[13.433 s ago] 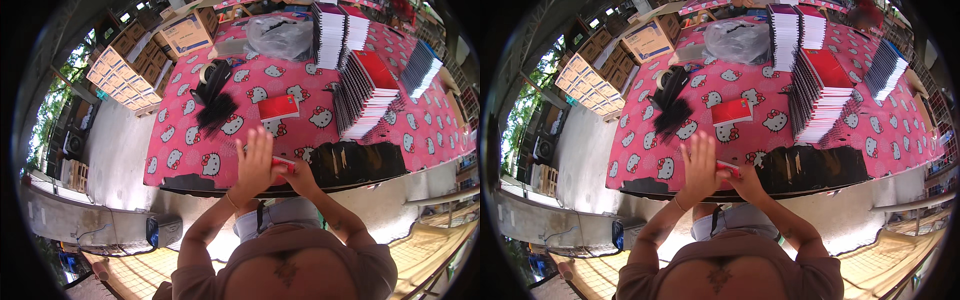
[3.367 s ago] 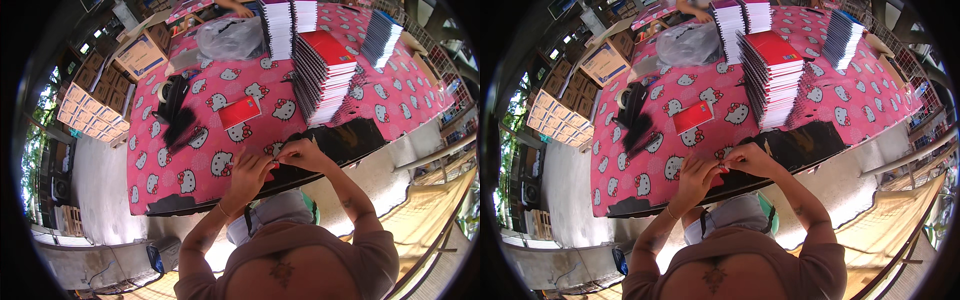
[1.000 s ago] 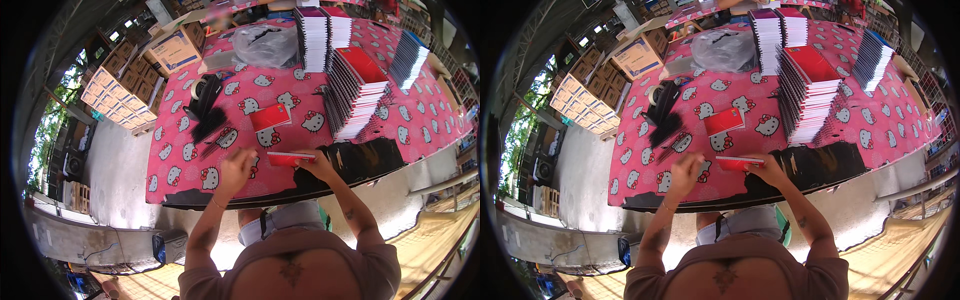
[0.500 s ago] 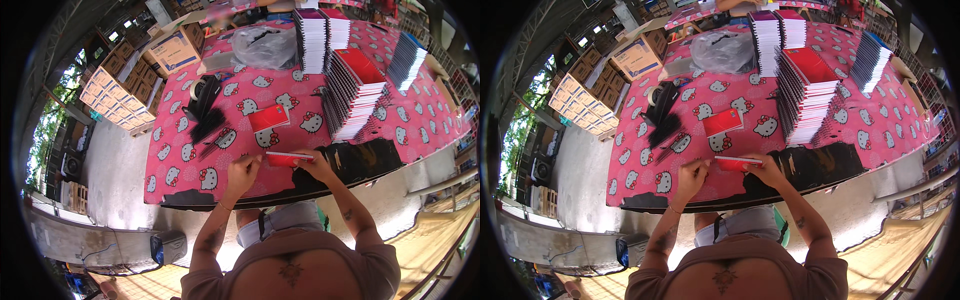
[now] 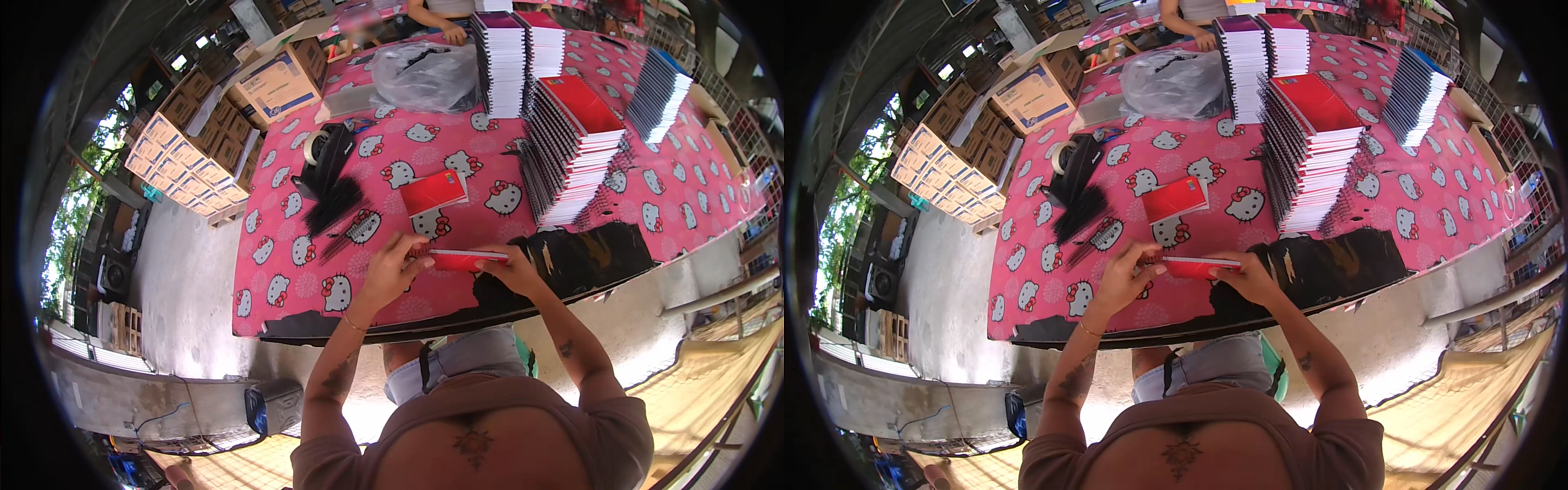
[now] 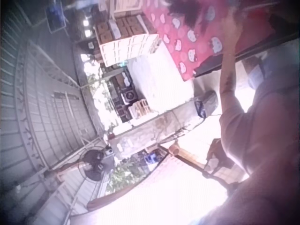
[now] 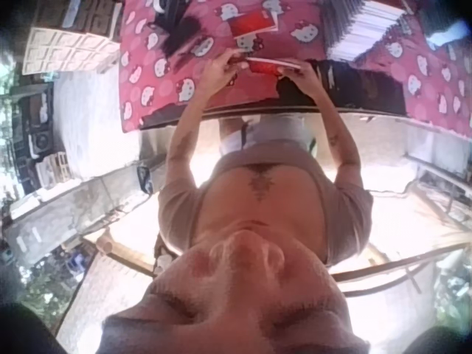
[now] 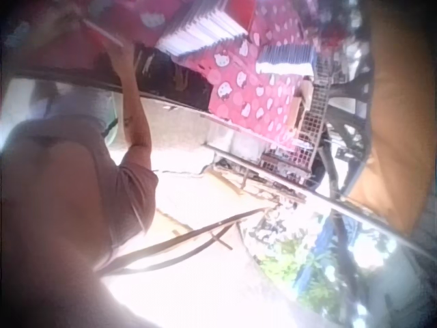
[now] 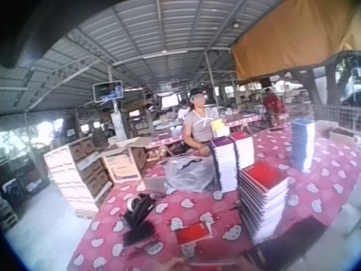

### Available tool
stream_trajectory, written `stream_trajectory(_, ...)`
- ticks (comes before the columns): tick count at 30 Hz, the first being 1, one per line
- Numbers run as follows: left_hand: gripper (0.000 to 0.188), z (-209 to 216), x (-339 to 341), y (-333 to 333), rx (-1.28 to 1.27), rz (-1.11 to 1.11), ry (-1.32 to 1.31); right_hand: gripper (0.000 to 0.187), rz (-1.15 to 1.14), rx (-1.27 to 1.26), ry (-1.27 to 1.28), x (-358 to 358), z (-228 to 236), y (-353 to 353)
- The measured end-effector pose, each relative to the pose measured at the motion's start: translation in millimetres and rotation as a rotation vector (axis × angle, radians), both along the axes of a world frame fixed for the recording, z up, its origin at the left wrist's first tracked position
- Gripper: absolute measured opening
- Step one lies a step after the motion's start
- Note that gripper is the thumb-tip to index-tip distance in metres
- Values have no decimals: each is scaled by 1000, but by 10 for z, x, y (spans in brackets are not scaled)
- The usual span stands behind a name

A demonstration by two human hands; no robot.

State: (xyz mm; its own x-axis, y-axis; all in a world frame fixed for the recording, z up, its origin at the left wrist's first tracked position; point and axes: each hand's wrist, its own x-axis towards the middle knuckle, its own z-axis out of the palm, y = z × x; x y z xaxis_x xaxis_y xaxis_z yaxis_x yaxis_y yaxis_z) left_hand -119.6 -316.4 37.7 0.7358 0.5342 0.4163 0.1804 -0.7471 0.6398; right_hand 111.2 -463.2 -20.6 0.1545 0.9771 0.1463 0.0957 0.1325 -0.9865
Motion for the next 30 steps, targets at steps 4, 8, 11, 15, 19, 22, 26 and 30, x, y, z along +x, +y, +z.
stream_trajectory(4, 33, 48, -6, 46, -69, -100, 205, 29, -12, 27, -57, -42, 67, -13)
stream_trajectory(8, 61, 232, 162, -265, 478, 155, 376, 29, -97, -3, -104, -173, 203, -59)
stream_trajectory(11, 74, -190, 149, -616, 643, 291, 339, 29, -191, 34, 92, -274, 272, -50)
stream_trajectory(15, 82, -139, 167, -492, 640, 353, 249, 28, -136, 34, 39, -273, 309, -46)
stream_trajectory(19, 81, -104, 150, -602, 569, 191, 433, 28, -140, 21, 60, -275, 384, -88)
stream_trajectory(22, 83, -136, 130, -699, 744, 279, 450, 29, -99, 96, -18, -305, 376, -80)
stream_trajectory(26, 82, 273, 250, -438, 781, 289, 461, 30, -53, -101, 90, -346, 553, -151)
stream_trajectory(30, 83, -9, 205, -745, 753, 223, 569, 30, -82, 13, 32, -299, 532, -160)
